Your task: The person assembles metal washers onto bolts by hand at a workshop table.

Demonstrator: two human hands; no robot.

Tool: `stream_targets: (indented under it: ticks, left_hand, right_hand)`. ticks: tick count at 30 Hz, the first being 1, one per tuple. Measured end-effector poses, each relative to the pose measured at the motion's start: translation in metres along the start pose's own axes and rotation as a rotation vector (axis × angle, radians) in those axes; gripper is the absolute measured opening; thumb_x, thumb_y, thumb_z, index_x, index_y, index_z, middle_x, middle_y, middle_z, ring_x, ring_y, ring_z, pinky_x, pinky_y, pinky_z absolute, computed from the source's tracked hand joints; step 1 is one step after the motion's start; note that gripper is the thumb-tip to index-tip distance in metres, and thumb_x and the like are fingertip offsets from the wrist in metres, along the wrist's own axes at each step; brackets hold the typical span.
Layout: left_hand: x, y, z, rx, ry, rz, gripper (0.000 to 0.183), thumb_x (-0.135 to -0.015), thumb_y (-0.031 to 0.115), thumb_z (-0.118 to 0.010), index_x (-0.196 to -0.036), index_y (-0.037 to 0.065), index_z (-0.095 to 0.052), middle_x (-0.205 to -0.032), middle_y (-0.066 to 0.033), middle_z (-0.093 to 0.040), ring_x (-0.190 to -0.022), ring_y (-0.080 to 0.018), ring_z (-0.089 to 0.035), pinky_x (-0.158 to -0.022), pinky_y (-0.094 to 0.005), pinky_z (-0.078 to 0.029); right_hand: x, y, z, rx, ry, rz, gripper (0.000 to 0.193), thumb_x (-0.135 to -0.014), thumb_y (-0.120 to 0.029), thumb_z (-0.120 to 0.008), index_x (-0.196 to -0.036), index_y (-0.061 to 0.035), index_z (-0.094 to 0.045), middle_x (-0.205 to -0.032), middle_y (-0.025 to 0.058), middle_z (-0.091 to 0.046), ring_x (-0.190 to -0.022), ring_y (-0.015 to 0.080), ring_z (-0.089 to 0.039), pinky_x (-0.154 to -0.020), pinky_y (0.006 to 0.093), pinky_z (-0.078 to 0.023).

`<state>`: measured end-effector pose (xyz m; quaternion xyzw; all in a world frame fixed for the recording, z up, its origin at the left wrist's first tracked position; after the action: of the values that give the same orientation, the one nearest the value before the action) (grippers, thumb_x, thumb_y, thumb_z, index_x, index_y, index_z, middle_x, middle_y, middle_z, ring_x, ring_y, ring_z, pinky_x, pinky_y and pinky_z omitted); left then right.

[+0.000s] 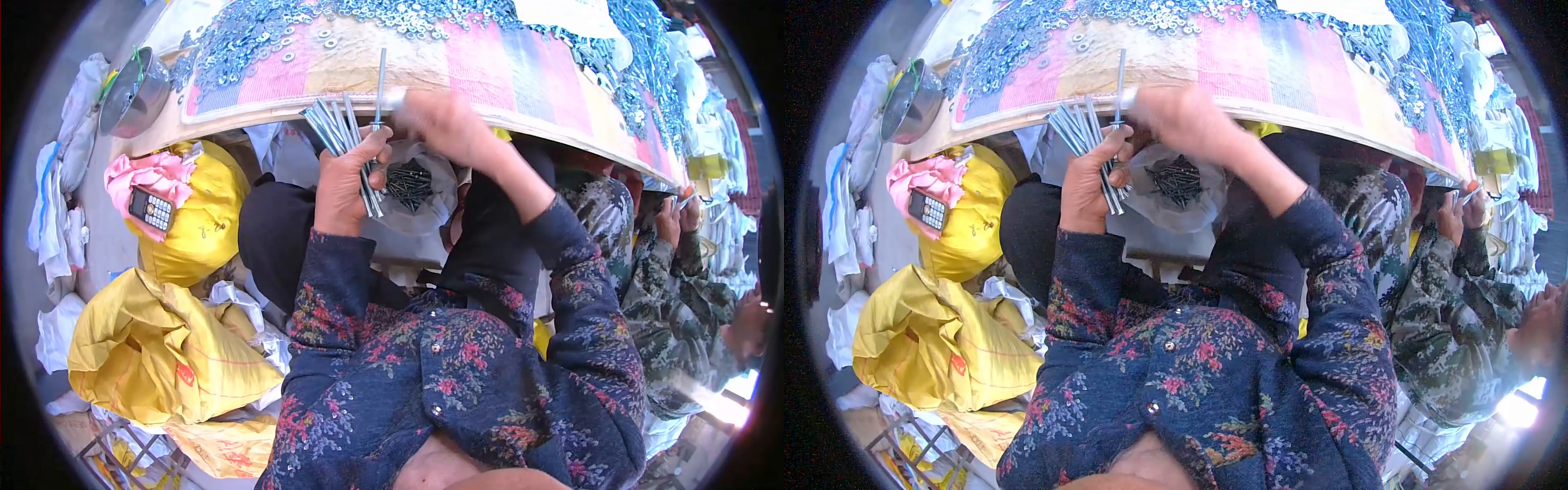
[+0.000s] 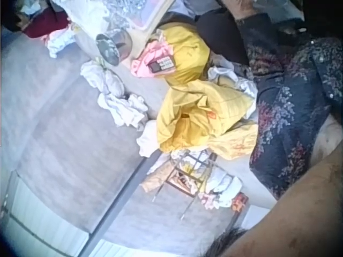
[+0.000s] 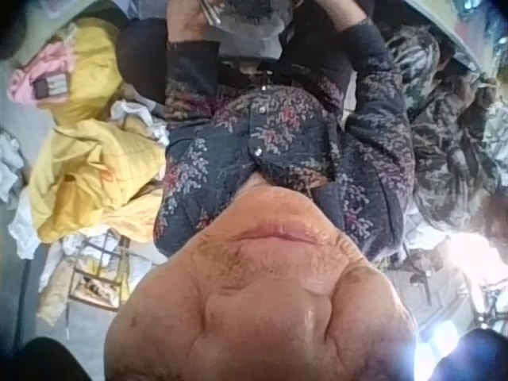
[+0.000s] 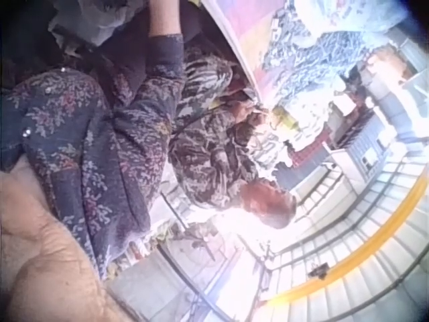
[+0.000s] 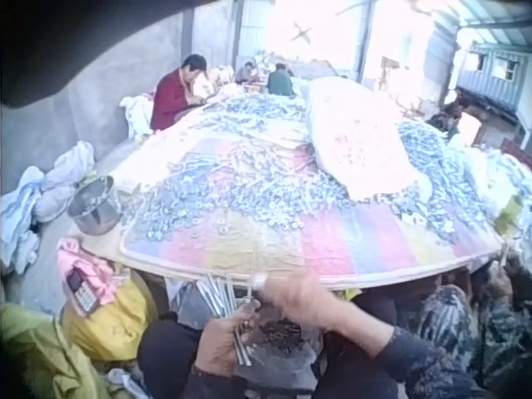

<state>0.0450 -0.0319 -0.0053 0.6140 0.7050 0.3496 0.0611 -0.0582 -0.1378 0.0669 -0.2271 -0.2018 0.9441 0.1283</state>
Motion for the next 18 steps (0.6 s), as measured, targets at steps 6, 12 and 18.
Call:
stream_targets:
  ticks: [6, 12, 18]
  left_hand:
    - [0.003, -0.005, -0.011, -0.234, 0.027, -0.056, 0.022, -0.084, 0.006, -0.069, -0.102, -0.005, -0.062, -0.075, -0.0069, -0.06, -0.055, -0.0065, -0.053, -0.038, -0.0164, -0.038]
    - [0.008, -0.001, -0.009, -0.259, 0.05, -0.073, 0.023, -0.083, 0.007, -0.071, -0.101, -0.004, -0.063, -0.07, -0.0059, -0.06, -0.045, -0.0063, -0.048, -0.038, -0.0163, -0.035]
    - [0.011, -0.005, -0.012, -0.284, 0.03, -0.047, 0.025, -0.082, 0.009, -0.072, -0.101, -0.003, -0.062, -0.068, -0.0047, -0.059, -0.044, -0.006, -0.046, -0.037, -0.0166, -0.034]
  right_hand:
    - [-0.054, 0.098, 0.021, 0.607, 0.369, -0.118, 0.025, -0.09, -0.029, -0.06, -0.102, -0.0066, -0.065, -0.089, 0.0134, -0.064, -0.077, 0.034, -0.065, -0.068, 0.0411, -0.05]
    - [-0.041, 0.091, 0.024, 0.583, 0.334, -0.334, 0.027, -0.089, -0.028, -0.061, -0.101, -0.0041, -0.065, -0.094, 0.0146, -0.064, -0.082, 0.0344, -0.065, -0.074, 0.0414, -0.051]
    - [-0.047, 0.09, 0.017, 0.544, 0.275, -0.379, 0.028, -0.089, -0.03, -0.06, -0.1, -0.0049, -0.068, -0.109, 0.0132, -0.061, -0.096, 0.0307, -0.063, -0.081, 0.0427, -0.05]
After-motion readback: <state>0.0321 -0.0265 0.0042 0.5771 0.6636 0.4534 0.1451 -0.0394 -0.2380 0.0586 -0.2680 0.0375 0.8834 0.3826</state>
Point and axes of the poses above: each hand's wrist, its own x-axis away from the middle knuckle, its own z-axis out of the back of the hand, y = z × x, the point moved 5 cm from there along -x, towards the middle knuckle
